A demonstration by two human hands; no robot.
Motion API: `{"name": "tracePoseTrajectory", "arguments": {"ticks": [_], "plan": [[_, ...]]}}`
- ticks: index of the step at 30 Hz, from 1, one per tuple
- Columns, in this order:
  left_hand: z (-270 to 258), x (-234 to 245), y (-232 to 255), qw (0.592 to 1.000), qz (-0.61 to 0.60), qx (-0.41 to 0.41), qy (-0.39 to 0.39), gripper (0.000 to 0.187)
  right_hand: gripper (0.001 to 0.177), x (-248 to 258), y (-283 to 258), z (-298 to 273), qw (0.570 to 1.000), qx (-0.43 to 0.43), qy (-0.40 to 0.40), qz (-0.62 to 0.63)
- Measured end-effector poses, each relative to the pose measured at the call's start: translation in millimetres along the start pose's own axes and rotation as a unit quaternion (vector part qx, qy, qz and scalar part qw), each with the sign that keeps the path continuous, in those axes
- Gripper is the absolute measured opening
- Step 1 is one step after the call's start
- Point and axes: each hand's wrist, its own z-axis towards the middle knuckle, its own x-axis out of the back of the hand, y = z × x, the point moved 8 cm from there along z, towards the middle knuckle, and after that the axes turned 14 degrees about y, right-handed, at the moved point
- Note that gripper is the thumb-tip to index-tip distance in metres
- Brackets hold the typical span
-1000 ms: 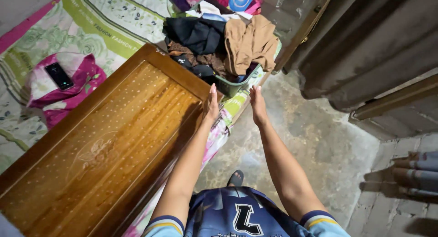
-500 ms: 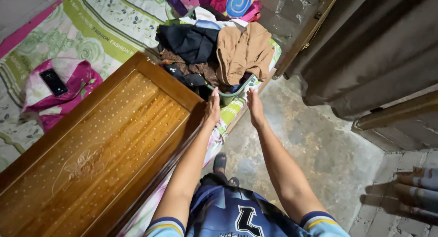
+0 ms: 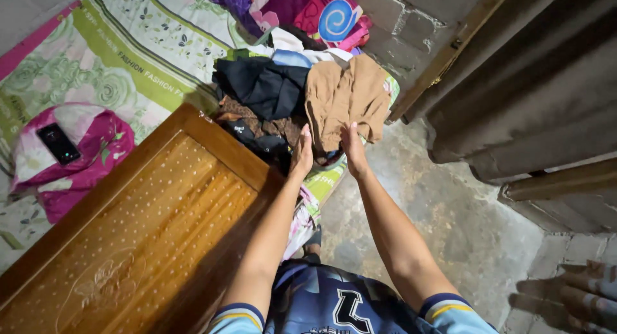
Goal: Folding trousers on a wooden chest in a bedroom environment.
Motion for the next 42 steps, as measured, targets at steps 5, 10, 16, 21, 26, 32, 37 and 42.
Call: {"name": "tracePoseTrajectory", "arguments": {"ticks": [5, 10, 16, 21, 26, 32, 37, 42], "plan": [[35.4, -6.4, 5.7, 0.998, 0.062, 0.006, 0.023, 0.065, 0.094, -31.7, -23.3, 22.3, 0.999, -0.003, 0.006, -0.035], [62.8, -13.2, -3.6, 0.981, 0.186, 0.022, 0.056, 0.077, 0.093, -42.0, -24.5, 47.4, 0.999, 0.003, 0.006, -0.045], [87.0, -29.9, -55.4, 0.967, 0.232, 0.085, 0.064, 0.076, 0.091, -44.9, -23.3, 52.9, 0.998, -0.026, 0.025, -0.052], [93.7, -35.5, -43.9, 0.978, 0.182, 0.1, 0.026, 0.041, 0.074, -39.0, -17.7, 74.1, 0.972, 0.095, -0.01, -0.213], [89.3, -38.4, 1.7, 0.994, -0.033, 0.103, -0.014, 0.029, 0.075, -56.2, -39.4, 53.6, 0.966, 0.074, -0.028, -0.246], [77.8, -26.0, 40.4, 0.982, -0.138, 0.099, -0.087, 0.025, 0.052, -68.4, -76.8, 25.0, 0.946, 0.14, -0.08, -0.282], [61.2, -9.7, 85.1, 0.97, -0.173, 0.1, -0.138, 0.021, 0.052, -85.0, -119.3, -8.5, 0.933, 0.228, -0.146, -0.239], [39.2, -2.8, 103.0, 0.982, -0.097, 0.005, -0.161, 0.057, 0.031, -65.8, -115.0, -8.5, 0.923, 0.241, -0.01, -0.3]]}}
